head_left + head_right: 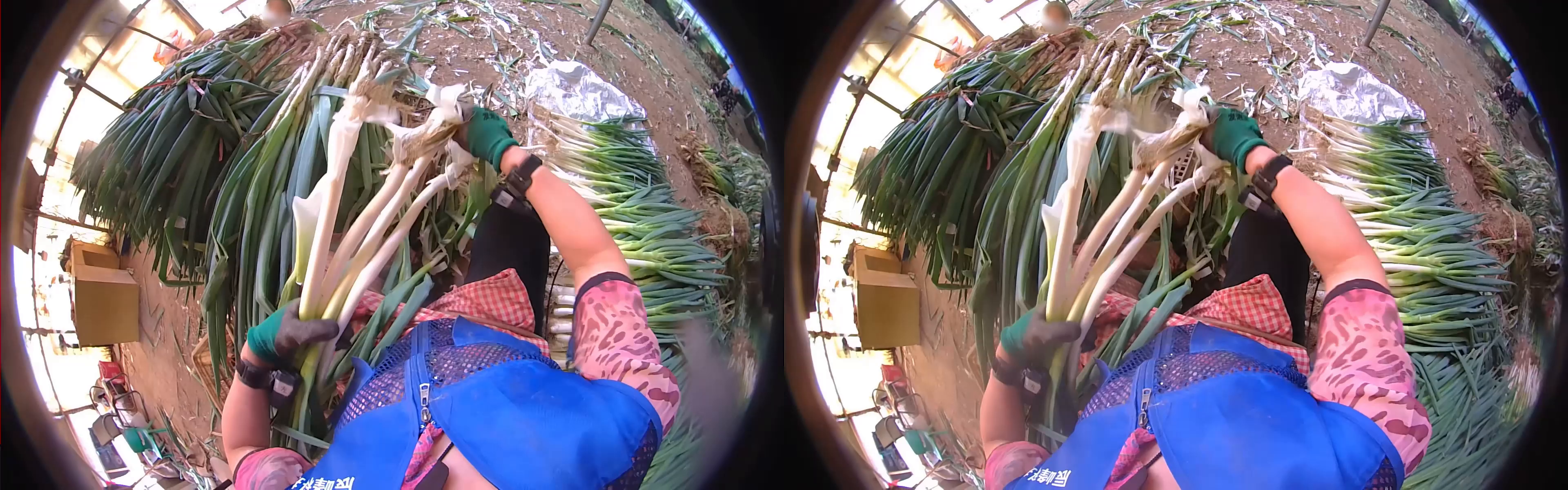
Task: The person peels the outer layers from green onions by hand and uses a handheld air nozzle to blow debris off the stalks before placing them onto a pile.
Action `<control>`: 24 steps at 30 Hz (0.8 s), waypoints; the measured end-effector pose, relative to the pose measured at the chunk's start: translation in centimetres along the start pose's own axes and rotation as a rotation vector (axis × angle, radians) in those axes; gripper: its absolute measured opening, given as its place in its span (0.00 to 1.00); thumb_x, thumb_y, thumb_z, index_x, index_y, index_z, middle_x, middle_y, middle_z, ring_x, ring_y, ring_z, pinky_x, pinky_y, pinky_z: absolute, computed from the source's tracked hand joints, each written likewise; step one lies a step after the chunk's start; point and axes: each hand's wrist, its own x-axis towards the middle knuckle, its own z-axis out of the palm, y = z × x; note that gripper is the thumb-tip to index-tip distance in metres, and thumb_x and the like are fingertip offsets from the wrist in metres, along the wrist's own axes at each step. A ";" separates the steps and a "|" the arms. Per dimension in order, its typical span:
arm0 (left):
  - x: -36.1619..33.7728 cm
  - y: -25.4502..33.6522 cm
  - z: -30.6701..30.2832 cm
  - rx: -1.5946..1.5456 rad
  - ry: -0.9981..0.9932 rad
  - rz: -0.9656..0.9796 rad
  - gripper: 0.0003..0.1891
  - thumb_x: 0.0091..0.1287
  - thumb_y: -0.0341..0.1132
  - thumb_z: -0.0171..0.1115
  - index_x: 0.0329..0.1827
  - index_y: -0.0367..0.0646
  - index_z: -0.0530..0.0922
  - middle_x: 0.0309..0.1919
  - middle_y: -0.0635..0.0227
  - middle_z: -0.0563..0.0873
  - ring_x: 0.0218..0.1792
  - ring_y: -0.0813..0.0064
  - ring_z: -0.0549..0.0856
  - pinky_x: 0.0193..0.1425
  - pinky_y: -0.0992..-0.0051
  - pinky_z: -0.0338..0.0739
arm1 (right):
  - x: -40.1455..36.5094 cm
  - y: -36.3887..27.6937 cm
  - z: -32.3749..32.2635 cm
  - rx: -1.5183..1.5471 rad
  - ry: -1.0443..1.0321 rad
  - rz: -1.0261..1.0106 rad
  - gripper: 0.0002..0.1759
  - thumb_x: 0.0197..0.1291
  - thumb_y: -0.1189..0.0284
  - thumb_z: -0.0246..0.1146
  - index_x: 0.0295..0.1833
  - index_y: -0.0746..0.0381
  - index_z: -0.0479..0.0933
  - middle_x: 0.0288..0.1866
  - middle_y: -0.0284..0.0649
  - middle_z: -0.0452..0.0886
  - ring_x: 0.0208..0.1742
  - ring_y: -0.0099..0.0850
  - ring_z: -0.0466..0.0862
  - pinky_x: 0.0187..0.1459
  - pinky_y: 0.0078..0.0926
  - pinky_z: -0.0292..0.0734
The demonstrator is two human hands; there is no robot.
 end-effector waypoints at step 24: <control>6.0 -1.6 2.9 0.216 0.106 0.246 0.17 0.60 0.35 0.67 0.50 0.38 0.79 0.33 0.68 0.83 0.32 0.78 0.82 0.36 0.73 0.79 | 1.5 -11.7 8.0 1.787 -0.006 -0.134 0.18 0.66 0.61 0.64 0.56 0.58 0.78 0.42 0.45 0.87 0.42 0.40 0.87 0.47 0.39 0.83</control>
